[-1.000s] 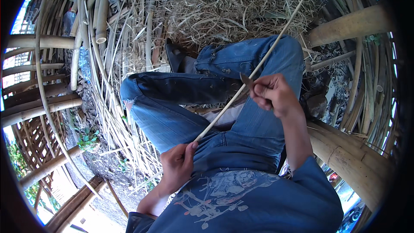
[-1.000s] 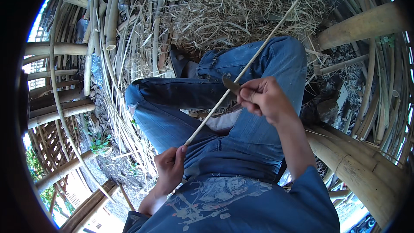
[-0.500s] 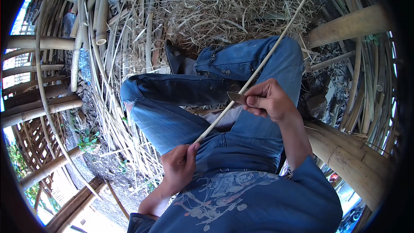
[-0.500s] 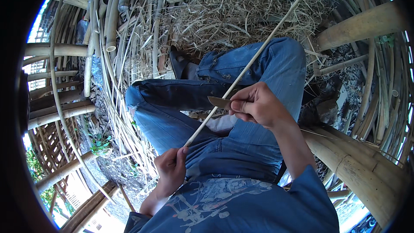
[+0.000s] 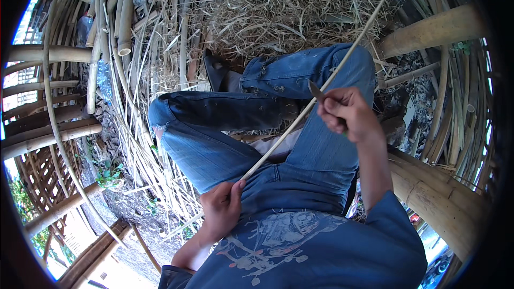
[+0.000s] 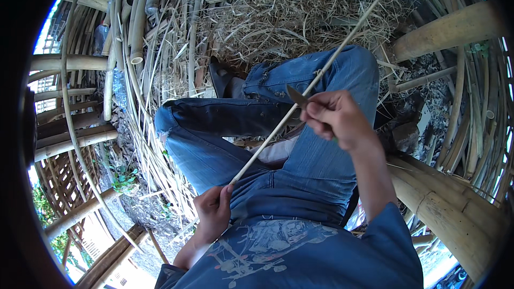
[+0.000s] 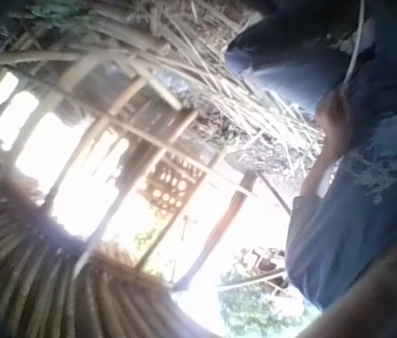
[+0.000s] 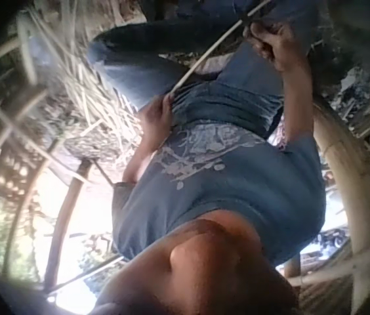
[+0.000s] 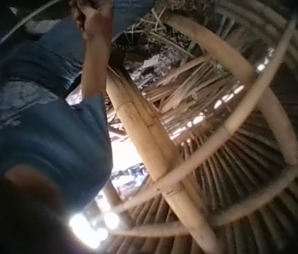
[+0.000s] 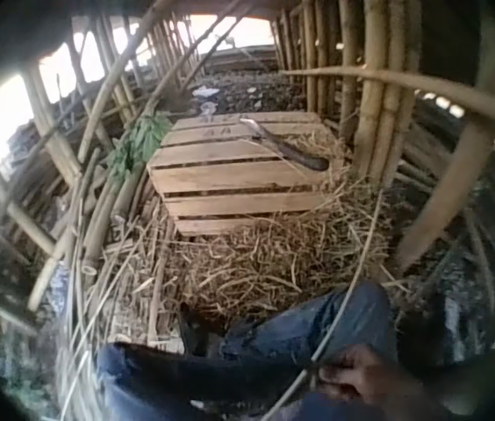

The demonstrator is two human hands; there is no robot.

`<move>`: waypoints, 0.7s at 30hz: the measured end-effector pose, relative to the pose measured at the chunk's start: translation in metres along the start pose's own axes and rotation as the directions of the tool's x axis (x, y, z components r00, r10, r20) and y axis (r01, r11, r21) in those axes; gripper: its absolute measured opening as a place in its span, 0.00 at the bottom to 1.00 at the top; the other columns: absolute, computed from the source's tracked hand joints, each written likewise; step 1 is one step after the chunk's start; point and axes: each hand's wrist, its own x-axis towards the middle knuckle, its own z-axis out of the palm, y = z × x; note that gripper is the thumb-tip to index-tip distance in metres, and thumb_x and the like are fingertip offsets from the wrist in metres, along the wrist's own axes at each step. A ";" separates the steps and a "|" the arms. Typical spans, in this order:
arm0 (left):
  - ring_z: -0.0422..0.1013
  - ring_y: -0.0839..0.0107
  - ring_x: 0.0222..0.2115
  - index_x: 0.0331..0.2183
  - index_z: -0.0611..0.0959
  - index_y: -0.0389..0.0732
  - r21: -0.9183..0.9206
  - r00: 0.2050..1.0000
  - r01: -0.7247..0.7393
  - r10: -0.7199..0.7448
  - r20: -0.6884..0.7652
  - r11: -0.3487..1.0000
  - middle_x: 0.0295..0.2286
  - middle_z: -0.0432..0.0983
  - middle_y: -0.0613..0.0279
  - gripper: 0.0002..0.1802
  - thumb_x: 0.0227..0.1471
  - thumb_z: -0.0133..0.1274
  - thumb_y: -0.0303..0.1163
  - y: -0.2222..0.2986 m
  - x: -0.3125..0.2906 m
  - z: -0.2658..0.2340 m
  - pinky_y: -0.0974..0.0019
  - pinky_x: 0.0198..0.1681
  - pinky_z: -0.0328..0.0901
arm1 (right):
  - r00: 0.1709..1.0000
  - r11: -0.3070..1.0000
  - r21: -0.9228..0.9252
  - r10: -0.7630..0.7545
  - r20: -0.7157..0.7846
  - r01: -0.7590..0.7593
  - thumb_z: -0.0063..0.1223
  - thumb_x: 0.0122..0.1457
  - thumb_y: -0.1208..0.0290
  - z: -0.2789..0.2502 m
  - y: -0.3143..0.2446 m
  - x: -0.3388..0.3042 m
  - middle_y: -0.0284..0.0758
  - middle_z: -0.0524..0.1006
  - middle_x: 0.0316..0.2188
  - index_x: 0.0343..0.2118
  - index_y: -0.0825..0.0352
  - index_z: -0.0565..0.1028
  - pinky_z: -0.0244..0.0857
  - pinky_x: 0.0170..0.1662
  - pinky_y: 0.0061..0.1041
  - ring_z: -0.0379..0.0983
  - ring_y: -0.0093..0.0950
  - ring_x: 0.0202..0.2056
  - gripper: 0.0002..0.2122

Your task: The recorder uses a utility knife to shave and thin a thin bamboo strip while sitting in a bamboo-constructed area.

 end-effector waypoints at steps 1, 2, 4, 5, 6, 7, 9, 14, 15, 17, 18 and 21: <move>0.61 0.74 0.11 0.21 0.80 0.32 -0.011 1.000 0.030 -0.030 -0.002 0.999 0.11 0.67 0.58 0.12 0.54 0.57 0.27 0.002 0.003 0.003 0.68 0.15 0.55 | 0.999 0.998 0.055 -0.015 0.048 0.012 0.44 0.63 0.76 0.009 0.003 -0.001 0.30 0.67 0.13 0.29 0.75 0.74 0.50 0.15 0.16 0.58 0.15 0.12 0.09; 0.61 0.74 0.10 0.21 0.80 0.33 -0.023 0.998 0.060 -0.060 -0.004 0.998 0.11 0.67 0.58 0.13 0.54 0.56 0.28 0.003 0.005 0.006 0.67 0.15 0.55 | 0.994 0.993 0.044 -0.105 -0.034 0.107 0.46 0.63 0.73 0.013 0.008 0.000 0.30 0.67 0.14 0.32 0.76 0.73 0.52 0.17 0.16 0.58 0.15 0.14 0.09; 0.60 0.74 0.11 0.21 0.80 0.33 -0.046 0.994 0.076 -0.072 0.076 0.996 0.11 0.67 0.58 0.14 0.55 0.56 0.29 0.000 0.006 0.008 0.67 0.16 0.55 | 0.980 0.978 0.086 -0.184 -0.069 0.190 0.47 0.63 0.72 0.018 0.014 -0.003 0.30 0.67 0.14 0.32 0.75 0.73 0.53 0.18 0.15 0.58 0.15 0.14 0.09; 0.60 0.74 0.11 0.22 0.80 0.33 -0.069 0.984 0.097 -0.085 0.154 0.993 0.12 0.68 0.58 0.15 0.56 0.55 0.31 0.000 0.007 0.008 0.68 0.16 0.56 | 0.960 0.955 0.123 -0.258 -0.106 0.270 0.48 0.63 0.71 0.019 0.016 -0.004 0.29 0.67 0.15 0.33 0.75 0.73 0.53 0.18 0.15 0.59 0.15 0.14 0.10; 0.60 0.74 0.11 0.22 0.80 0.33 -0.067 0.984 0.094 -0.083 0.157 0.993 0.12 0.68 0.58 0.15 0.56 0.55 0.31 0.001 0.007 0.006 0.68 0.16 0.56 | 0.960 0.954 0.125 -0.259 -0.109 0.272 0.48 0.63 0.71 0.021 0.020 -0.004 0.29 0.67 0.15 0.33 0.75 0.73 0.53 0.18 0.15 0.59 0.15 0.14 0.10; 0.64 0.71 0.14 0.24 0.80 0.32 -0.079 0.955 0.125 -0.098 0.279 0.989 0.15 0.70 0.55 0.14 0.57 0.52 0.32 0.003 0.010 0.003 0.66 0.19 0.58 | 0.954 0.943 0.157 -0.277 -0.115 0.293 0.49 0.63 0.70 0.022 0.025 -0.003 0.29 0.67 0.15 0.32 0.74 0.73 0.53 0.19 0.15 0.59 0.16 0.15 0.10; 0.67 0.67 0.17 0.27 0.80 0.32 -0.095 0.913 0.158 -0.109 0.394 0.983 0.18 0.72 0.53 0.14 0.59 0.50 0.33 0.003 0.016 0.002 0.64 0.22 0.61 | 0.948 0.932 0.182 -0.294 -0.118 0.312 0.50 0.63 0.70 0.023 0.028 -0.002 0.29 0.67 0.15 0.32 0.73 0.73 0.54 0.19 0.15 0.59 0.16 0.15 0.10; 0.71 0.64 0.31 0.41 0.78 0.32 -0.074 0.916 -0.200 0.213 0.340 0.977 0.28 0.74 0.54 0.18 0.63 0.41 0.38 0.004 0.050 0.014 0.62 0.35 0.63 | 0.947 0.933 0.161 -0.313 -0.078 0.322 0.51 0.63 0.69 0.034 0.029 -0.005 0.29 0.67 0.15 0.32 0.72 0.73 0.55 0.20 0.16 0.61 0.16 0.16 0.10; 0.70 0.68 0.29 0.42 0.78 0.33 -0.231 0.918 -0.145 0.218 0.332 0.962 0.26 0.74 0.57 0.18 0.63 0.42 0.38 0.008 0.056 0.017 0.64 0.34 0.63 | 0.952 0.940 0.147 -0.302 -0.060 0.307 0.51 0.63 0.69 0.036 0.029 -0.006 0.29 0.67 0.15 0.32 0.72 0.73 0.55 0.20 0.16 0.61 0.16 0.16 0.10; 0.68 0.72 0.28 0.42 0.78 0.33 -0.417 0.863 0.122 0.111 0.493 0.901 0.25 0.73 0.61 0.18 0.63 0.42 0.38 0.014 0.067 0.021 0.68 0.32 0.63 | 0.939 0.924 0.169 -0.337 -0.066 0.343 0.50 0.63 0.69 0.040 0.029 -0.006 0.29 0.67 0.15 0.33 0.72 0.73 0.55 0.21 0.17 0.61 0.17 0.16 0.10; 0.66 0.77 0.26 0.43 0.78 0.34 -0.516 0.745 0.385 0.073 0.664 0.765 0.24 0.72 0.65 0.17 0.64 0.43 0.37 0.015 0.070 0.021 0.71 0.31 0.62 | 0.942 0.928 0.162 -0.332 -0.049 0.336 0.50 0.63 0.69 0.042 0.029 -0.005 0.29 0.67 0.15 0.33 0.72 0.73 0.55 0.21 0.17 0.61 0.17 0.16 0.10; 0.61 0.84 0.25 0.43 0.79 0.34 -0.564 0.708 0.475 0.088 0.701 0.676 0.23 0.68 0.71 0.16 0.64 0.44 0.36 0.012 0.071 0.025 0.77 0.29 0.58 | 0.946 0.926 0.197 -0.313 -0.082 0.324 0.48 0.64 0.68 0.045 0.028 -0.006 0.29 0.67 0.15 0.33 0.72 0.73 0.55 0.20 0.17 0.60 0.17 0.16 0.10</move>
